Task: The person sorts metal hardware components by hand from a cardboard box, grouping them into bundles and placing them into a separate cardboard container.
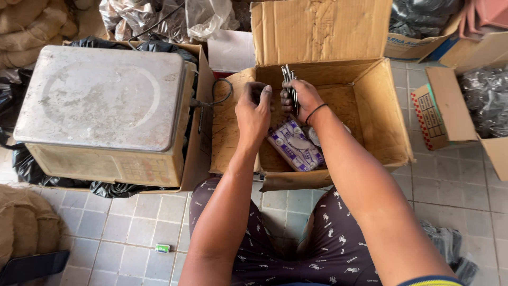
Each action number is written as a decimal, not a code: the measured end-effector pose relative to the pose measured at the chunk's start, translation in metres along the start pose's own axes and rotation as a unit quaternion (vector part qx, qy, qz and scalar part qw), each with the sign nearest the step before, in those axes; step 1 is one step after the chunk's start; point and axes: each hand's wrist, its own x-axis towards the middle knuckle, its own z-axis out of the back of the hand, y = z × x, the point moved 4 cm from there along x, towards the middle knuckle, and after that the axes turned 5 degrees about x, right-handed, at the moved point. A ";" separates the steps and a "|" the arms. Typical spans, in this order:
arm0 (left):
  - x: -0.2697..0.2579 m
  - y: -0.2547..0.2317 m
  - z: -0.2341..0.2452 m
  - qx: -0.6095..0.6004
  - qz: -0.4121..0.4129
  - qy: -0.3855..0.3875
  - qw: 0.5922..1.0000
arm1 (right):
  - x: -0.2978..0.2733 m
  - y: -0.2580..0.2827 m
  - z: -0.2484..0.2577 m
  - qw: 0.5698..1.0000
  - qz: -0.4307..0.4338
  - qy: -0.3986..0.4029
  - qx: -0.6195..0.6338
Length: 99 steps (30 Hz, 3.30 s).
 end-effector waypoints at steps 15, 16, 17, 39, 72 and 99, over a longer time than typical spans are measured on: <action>-0.018 0.040 -0.068 -0.448 0.328 -0.035 0.831 | -0.090 -0.006 -0.008 0.989 0.125 -0.069 0.032; -0.017 0.044 -0.065 -0.447 0.328 -0.036 0.832 | -0.091 -0.008 -0.008 0.989 0.124 -0.068 0.033; -0.016 0.046 -0.065 -0.434 0.327 -0.027 0.839 | -0.092 -0.008 -0.007 0.991 0.118 -0.063 0.003; -0.018 0.015 -0.053 0.177 0.009 0.125 0.976 | -0.084 0.020 0.024 0.770 0.110 0.069 -0.624; -0.007 0.051 -0.067 -0.220 0.139 -0.074 0.963 | -0.113 0.010 -0.014 0.836 0.397 -0.147 -0.349; -0.014 0.010 -0.048 -0.014 0.001 0.021 1.000 | -0.106 0.039 0.007 0.841 0.162 0.020 -0.517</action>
